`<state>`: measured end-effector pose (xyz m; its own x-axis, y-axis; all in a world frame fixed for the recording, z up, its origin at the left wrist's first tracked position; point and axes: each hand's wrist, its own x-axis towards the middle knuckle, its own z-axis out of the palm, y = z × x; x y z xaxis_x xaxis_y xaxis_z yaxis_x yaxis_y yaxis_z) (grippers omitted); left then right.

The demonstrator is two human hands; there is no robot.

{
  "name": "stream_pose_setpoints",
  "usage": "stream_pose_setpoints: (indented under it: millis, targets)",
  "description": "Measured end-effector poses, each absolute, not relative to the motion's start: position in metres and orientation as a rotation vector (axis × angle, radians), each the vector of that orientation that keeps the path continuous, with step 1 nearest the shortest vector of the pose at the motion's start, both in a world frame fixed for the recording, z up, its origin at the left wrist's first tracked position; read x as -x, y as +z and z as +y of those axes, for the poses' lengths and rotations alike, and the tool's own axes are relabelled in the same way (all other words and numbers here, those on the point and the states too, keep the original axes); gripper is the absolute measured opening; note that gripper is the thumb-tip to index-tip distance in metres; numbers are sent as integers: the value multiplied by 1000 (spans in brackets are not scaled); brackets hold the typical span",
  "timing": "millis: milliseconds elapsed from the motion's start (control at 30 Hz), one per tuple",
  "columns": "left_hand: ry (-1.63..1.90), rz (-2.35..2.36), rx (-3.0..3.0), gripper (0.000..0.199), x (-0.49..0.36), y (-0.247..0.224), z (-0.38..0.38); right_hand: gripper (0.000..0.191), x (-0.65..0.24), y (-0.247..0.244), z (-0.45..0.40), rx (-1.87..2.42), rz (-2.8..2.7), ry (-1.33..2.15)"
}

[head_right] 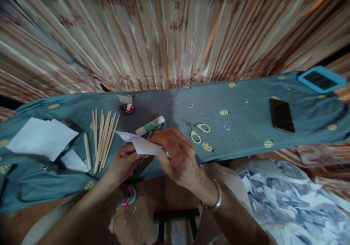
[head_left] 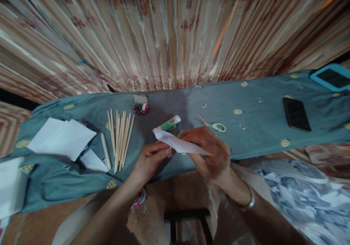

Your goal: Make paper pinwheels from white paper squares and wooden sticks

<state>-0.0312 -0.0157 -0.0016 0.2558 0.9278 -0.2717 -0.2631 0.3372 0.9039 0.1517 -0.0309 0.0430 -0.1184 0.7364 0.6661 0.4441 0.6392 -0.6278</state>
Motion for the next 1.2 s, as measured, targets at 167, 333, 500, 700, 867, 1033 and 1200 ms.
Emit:
stream_pose_setpoints:
  millis: [167, 333, 500, 700, 867, 1033, 1200]
  targets:
    - [942, 1012, -885, 26, 32, -4, -16, 20, -152, 44, -31, 965, -1735, 330]
    - [934, 1031, -893, 23, 33, -7, -16, 18, -153, 41, -31, 979, -1749, 341]
    - [945, 1037, -908, 24, 33, -4, -16, 20, -153, 38, -31, 967, -1743, 339]
    - [948, 1041, -907, 24, 32, -1, -16, 19, -153, 42, -31, 987, -1718, 409]
    - [936, 1088, -953, 24, 34, 0, -16, 13, -152, 43, -31, 1084, -1586, 603]
    - [939, 1090, -923, 22, 34, -3, -16, 10, -151, 32, -27, 1161, -1350, 805]
    - [971, 1054, -875, 19, 31, -4, -17, 12, -150, 24, -15, 1143, -1098, 1065]
